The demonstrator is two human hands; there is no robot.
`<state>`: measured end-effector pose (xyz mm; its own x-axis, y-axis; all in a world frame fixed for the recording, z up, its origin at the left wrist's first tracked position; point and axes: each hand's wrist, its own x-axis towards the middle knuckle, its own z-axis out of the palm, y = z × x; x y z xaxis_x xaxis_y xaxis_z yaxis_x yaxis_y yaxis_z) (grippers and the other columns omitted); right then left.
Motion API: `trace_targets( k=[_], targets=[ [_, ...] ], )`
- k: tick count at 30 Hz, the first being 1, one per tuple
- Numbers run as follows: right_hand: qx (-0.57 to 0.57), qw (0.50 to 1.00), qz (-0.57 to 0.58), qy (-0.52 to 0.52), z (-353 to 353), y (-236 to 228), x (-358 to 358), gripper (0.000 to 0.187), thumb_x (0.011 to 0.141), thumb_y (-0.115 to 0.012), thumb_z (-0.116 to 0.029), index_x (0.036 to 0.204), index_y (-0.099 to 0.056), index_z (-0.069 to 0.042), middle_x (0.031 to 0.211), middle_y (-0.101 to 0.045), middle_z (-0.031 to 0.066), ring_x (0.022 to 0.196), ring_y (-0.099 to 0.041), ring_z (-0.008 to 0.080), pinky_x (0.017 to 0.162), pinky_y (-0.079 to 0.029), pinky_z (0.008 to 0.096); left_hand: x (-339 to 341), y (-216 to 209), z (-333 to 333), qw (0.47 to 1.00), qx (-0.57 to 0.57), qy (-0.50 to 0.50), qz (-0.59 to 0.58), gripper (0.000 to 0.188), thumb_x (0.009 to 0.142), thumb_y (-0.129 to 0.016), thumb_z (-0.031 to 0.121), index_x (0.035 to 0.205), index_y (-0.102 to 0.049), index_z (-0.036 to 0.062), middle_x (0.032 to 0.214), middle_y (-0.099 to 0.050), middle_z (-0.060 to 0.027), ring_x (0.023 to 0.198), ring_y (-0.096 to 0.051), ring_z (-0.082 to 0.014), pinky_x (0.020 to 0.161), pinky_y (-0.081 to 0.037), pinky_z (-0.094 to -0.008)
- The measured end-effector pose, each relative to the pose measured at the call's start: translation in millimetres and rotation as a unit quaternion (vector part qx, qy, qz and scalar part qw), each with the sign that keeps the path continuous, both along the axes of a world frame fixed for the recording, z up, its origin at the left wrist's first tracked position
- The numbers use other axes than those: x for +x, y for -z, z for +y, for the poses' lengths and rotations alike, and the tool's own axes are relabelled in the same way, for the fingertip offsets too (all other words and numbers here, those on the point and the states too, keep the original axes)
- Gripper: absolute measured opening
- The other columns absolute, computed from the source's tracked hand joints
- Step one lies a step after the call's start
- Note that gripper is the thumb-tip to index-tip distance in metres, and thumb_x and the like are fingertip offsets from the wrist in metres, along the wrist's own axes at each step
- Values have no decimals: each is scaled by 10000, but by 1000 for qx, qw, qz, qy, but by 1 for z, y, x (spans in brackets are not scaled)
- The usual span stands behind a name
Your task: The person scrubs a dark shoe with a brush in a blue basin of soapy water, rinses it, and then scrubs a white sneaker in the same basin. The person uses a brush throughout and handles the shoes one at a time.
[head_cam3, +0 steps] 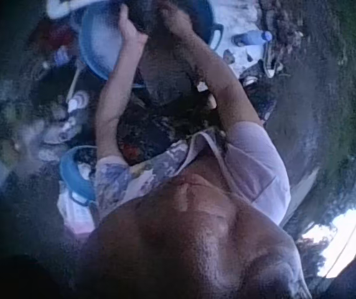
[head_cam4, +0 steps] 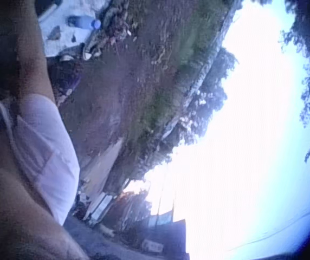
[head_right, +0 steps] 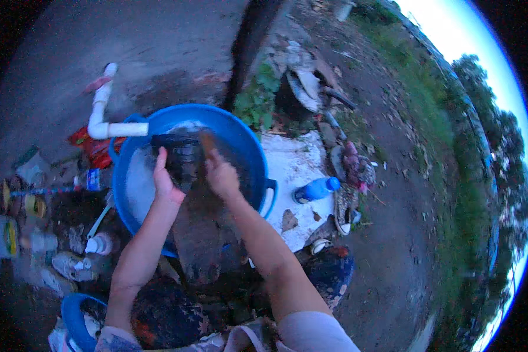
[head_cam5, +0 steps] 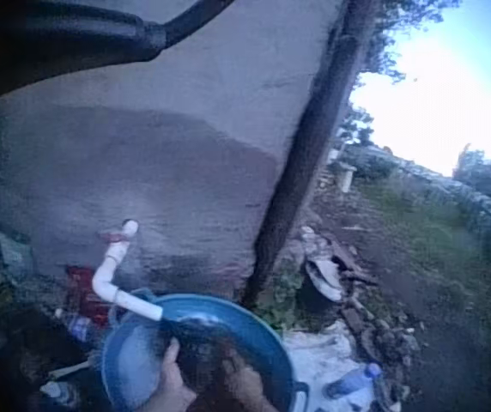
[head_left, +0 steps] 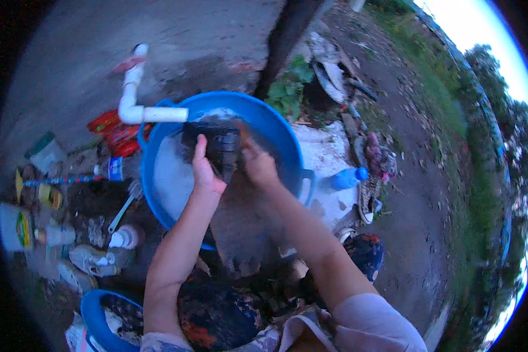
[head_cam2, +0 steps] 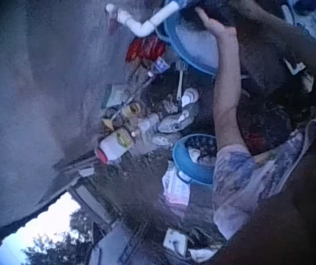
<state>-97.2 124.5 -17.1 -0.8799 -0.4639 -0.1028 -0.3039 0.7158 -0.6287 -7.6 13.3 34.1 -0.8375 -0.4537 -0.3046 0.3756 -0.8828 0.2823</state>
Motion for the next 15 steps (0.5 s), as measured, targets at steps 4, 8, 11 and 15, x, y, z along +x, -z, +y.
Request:
trace_targets(
  k=[4, 8, 11, 15],
  targets=[
    [39, 992, -113, 27, 21, 17, -31, 421, 909, -496, -274, 1308, -473, -143, 832, -615, 131, 691, -564, 224, 602, -451, 363, 10, 7, 1, 999, 34, 12, 15, 478, 917, -444, 443, 1211, -503, 71, 1144, -586, -106, 998, -580, -258, 871, -469, -386],
    [-75, 996, -36, -22, 46, -20, 15, 472, 903, -476, -269, 1339, -417, -96, 998, -597, 162, 831, -583, 235, 740, -447, 337, 18, -1, -8, 997, 48, -1, 67, 469, 910, -476, 422, 1226, -505, 77, 1188, -574, -82, 1064, -553, -233, 941, -422, -379],
    [-167, 986, 23, -8, 41, -57, 54, 547, 887, -498, -285, 1374, -343, -89, 1135, -585, 202, 942, -619, 318, 822, -471, 361, 20, 4, -12, 996, 6, 5, 84, 436, 911, -488, 393, 1211, -513, 78, 1180, -577, -85, 1071, -550, -235, 941, -424, -381],
    [-116, 973, 190, -68, 8, -81, 80, 595, 867, -549, -231, 1399, -308, -120, 1038, -612, 199, 859, -623, 369, 731, -496, 399, 8, -4, 3, 998, 62, -1, -14, 378, 921, -486, 344, 1186, -524, 77, 1188, -566, -94, 1081, -535, -246, 959, -406, -396]
  ],
)
